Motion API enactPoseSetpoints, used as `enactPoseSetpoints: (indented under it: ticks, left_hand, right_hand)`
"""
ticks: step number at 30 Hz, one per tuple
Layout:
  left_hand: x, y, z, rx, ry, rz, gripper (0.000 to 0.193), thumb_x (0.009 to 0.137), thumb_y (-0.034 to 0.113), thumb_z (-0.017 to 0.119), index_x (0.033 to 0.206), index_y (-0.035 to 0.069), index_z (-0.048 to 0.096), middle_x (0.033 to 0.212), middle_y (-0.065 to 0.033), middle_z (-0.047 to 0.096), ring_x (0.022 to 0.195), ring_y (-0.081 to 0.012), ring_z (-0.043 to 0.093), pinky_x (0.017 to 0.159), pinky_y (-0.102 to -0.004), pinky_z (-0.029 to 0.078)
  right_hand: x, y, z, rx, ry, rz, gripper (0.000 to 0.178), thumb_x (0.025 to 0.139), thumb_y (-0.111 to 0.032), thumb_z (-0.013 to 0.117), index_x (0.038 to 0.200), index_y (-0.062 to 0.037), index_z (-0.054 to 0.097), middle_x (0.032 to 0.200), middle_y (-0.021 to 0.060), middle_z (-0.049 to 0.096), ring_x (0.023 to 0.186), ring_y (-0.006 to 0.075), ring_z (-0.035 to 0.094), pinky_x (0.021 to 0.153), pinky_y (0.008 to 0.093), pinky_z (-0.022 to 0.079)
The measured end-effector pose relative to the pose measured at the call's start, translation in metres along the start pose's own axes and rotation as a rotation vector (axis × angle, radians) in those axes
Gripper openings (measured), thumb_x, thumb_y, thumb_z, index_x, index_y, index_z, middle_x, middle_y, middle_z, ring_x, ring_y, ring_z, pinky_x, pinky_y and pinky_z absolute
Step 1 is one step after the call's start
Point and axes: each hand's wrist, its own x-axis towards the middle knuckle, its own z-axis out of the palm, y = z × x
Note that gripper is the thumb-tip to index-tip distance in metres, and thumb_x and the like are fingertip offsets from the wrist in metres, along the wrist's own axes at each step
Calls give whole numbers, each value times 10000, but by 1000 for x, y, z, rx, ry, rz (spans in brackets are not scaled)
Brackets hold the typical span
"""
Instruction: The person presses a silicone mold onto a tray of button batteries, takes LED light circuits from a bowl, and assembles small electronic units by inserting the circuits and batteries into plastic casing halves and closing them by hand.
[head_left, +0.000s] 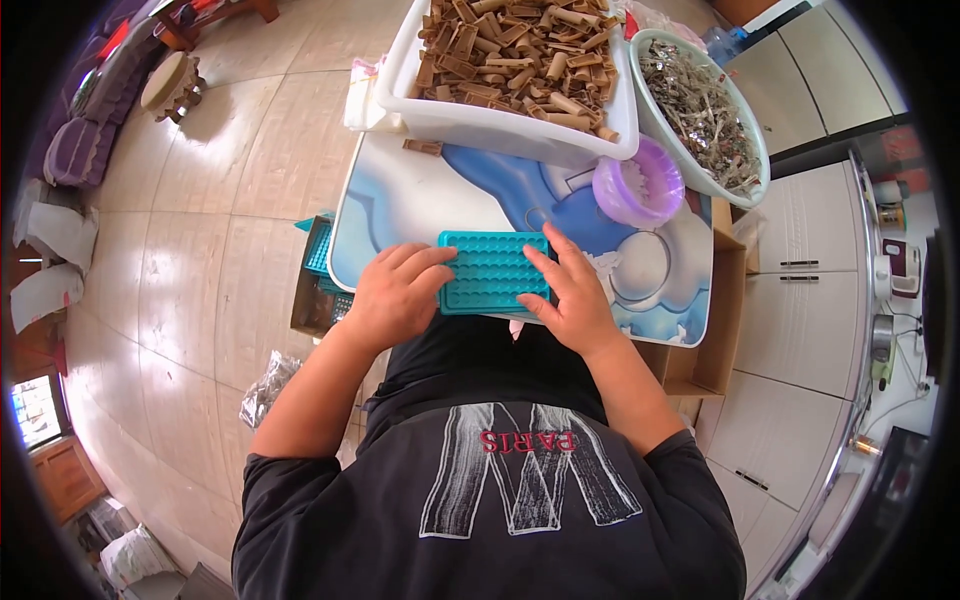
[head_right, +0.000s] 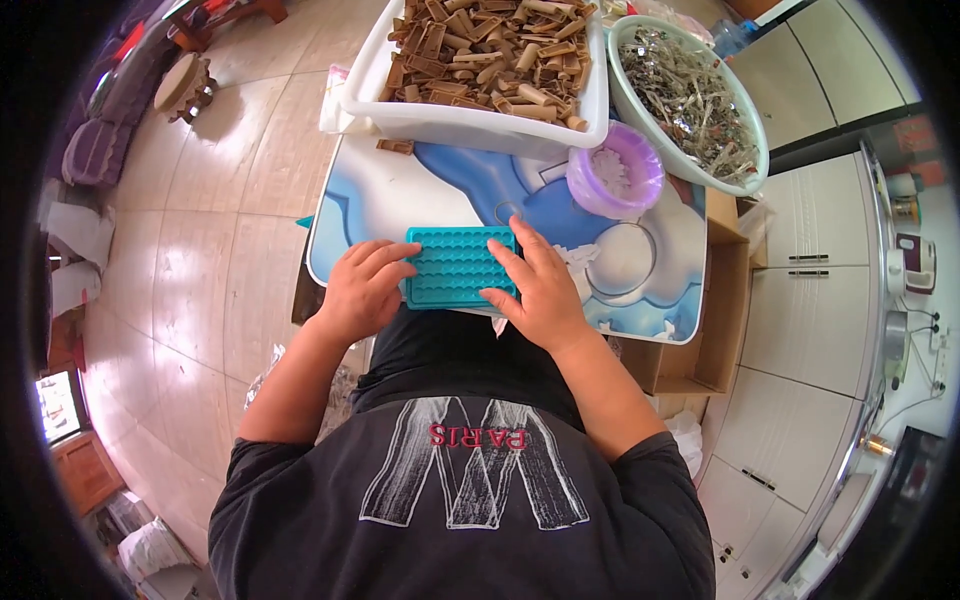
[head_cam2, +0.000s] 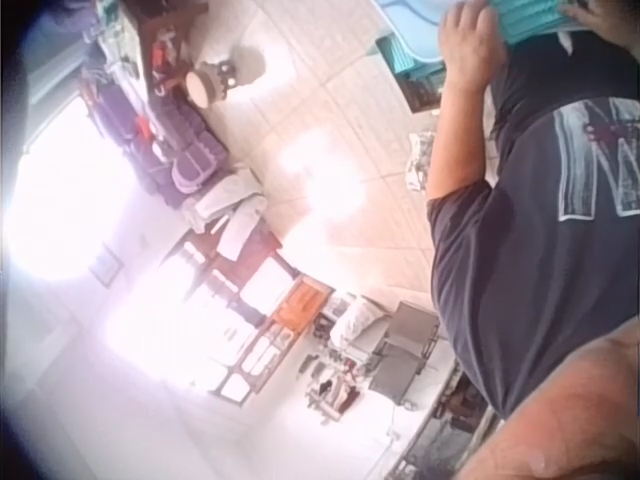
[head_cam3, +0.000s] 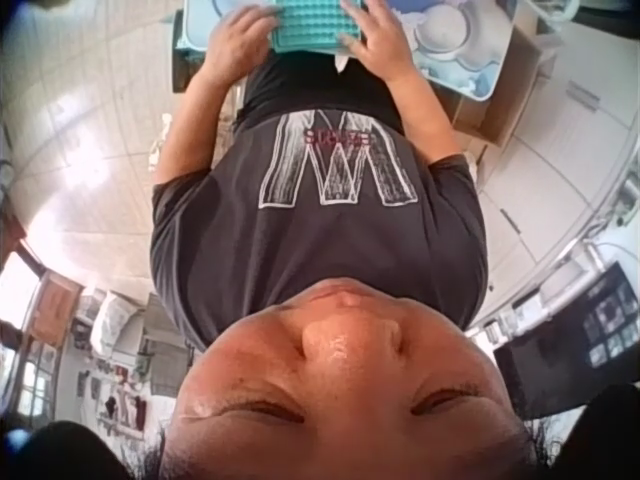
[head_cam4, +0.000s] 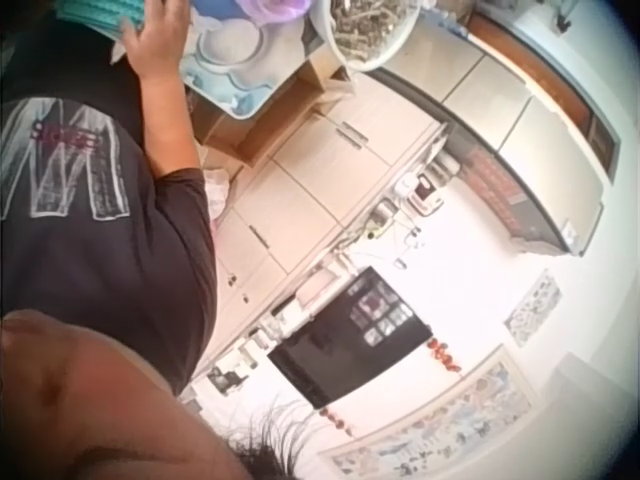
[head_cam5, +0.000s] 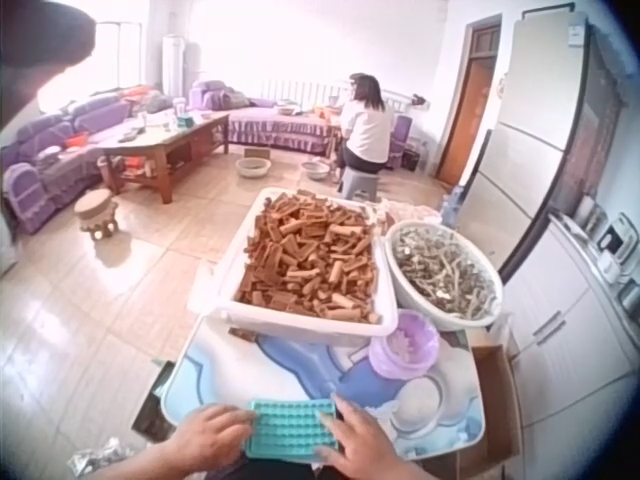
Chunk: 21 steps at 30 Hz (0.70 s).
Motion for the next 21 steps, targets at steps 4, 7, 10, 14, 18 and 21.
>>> enactPoseSetpoints:
  ticks: [4,7,10,14,18,21]
  left_hand:
    - [7,8,-3,-46,-8,-43,495,643,242,747,1074,60,584,1267,-146,543,1088,-345,552,930,-447,451]
    - [11,11,-2,-35,-40,-40,749,598,371,803,1224,65,529,1319,-166,484,1192,-354,488,1027,-461,389]
    - [12,10,2,18,-176,-32,935,536,411,833,1323,71,460,1376,-174,434,1264,-370,437,1074,-483,343]
    - [10,9,6,38,-219,-35,925,521,367,841,1313,69,467,1392,-168,420,1272,-371,429,1064,-481,360]
    - [3,10,12,121,-209,2,895,516,302,834,1307,72,483,1360,-158,442,1254,-357,442,1054,-466,385]
    - [2,11,12,136,-172,31,874,522,288,825,1298,58,496,1312,-149,466,1239,-345,454,1049,-462,395]
  right_hand:
    - [0,-1,1,19,-35,21,550,790,-329,722,1246,-61,572,1385,214,430,1207,387,479,988,444,415]
    - [1,-2,1,4,-39,23,549,788,-331,722,1241,-61,567,1371,210,435,1192,387,485,980,447,417]
    - [2,-1,1,-12,-44,23,551,785,-342,721,1234,-64,562,1362,206,439,1189,388,481,984,453,409]
    - [2,-1,-2,-43,-87,16,572,783,-363,717,1247,-75,544,1358,202,438,1206,399,455,1008,471,382]
    - [-2,3,-2,-71,-120,0,607,811,-422,688,1282,-77,523,1387,188,426,1241,395,435,1024,469,371]
    - [-2,4,-2,-107,-131,-54,733,762,-546,679,1298,-77,506,1395,197,411,1245,417,426,1041,478,357]
